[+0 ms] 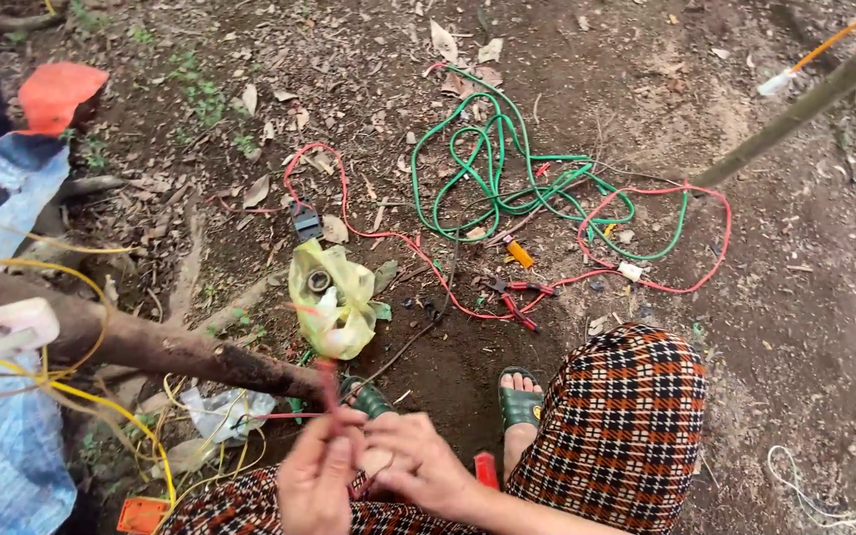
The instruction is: Stripping electrical wires, making a connection, and hanging a string of decorative lights on a wooden frame.
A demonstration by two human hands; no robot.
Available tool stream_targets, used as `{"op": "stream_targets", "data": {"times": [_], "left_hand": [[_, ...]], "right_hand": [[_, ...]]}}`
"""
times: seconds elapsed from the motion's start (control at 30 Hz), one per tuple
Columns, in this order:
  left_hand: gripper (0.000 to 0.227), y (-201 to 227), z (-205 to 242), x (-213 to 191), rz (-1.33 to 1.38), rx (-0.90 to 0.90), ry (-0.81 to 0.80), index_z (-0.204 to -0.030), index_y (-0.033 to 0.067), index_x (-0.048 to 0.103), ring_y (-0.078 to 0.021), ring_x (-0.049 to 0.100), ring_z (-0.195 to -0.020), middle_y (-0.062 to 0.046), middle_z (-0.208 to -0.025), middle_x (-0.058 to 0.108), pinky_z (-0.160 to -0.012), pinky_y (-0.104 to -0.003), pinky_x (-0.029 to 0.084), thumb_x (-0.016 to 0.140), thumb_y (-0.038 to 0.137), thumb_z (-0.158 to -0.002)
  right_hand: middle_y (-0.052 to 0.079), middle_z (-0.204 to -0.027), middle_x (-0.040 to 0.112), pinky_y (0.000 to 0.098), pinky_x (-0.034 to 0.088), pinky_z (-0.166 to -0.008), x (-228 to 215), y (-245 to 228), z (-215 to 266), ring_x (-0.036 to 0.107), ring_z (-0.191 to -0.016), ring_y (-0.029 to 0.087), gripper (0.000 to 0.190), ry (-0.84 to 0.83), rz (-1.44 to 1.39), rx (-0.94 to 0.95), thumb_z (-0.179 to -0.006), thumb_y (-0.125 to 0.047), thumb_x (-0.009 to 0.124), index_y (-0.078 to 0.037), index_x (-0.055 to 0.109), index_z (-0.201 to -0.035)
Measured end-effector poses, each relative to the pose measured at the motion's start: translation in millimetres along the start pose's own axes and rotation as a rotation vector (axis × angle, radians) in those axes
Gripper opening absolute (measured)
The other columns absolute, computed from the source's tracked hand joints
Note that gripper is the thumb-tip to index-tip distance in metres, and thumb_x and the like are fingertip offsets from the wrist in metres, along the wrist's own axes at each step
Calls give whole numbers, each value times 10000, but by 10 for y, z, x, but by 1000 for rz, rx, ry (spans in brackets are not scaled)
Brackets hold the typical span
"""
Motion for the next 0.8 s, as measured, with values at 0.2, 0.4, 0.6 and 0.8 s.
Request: {"op": "stream_targets", "data": {"times": [0.2,0.4,0.6,0.8], "left_hand": [[324,-314,180,278,-187,-90,-266,-1041,15,811,-100,403,-402,-8,-500,442,-362,-247,395,609,254,-954],[315,-731,332,406,-159,-144,-254,-1179,5,779,-103,569,-627,-70,-964,811,-586,-227,488,626,150,-945],[488,-721,365,164,-644,55,-150,-1364,186,665,-154,759,-1182,-77,-1336,757,-964,-275,570,600,366,-915],[314,-174,247,477,-407,-14,-135,-1081,88,796,-105,537,-506,-13,-578,635,-482,-261,453,563,259,-958]], "right_hand": [[309,-1236,672,502,486,-1051,-715,-231,-41,641,-1149,386,459,200,-1235,136,-982,-188,657,-7,576,-1396],[58,-909,777,357,522,-849,-1014,-642,-38,679,-813,176,219,286,-345,-9,-1004,-246,598,-64,709,-953],[48,-1212,704,421,488,-852,-779,-753,-163,588,-1012,258,109,157,-18,-151,-958,-118,694,-95,773,-1029],[122,-1126,772,356,579,-959,-708,-636,-200,703,-1134,229,179,217,-362,133,-892,-102,665,-40,806,-982]]}}
Point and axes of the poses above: each hand's wrist, its own z-axis away from the middle knuckle, its own x-axis out of the palm, y = z × x, the point moved 2 cm from there along -z, towards the middle knuckle
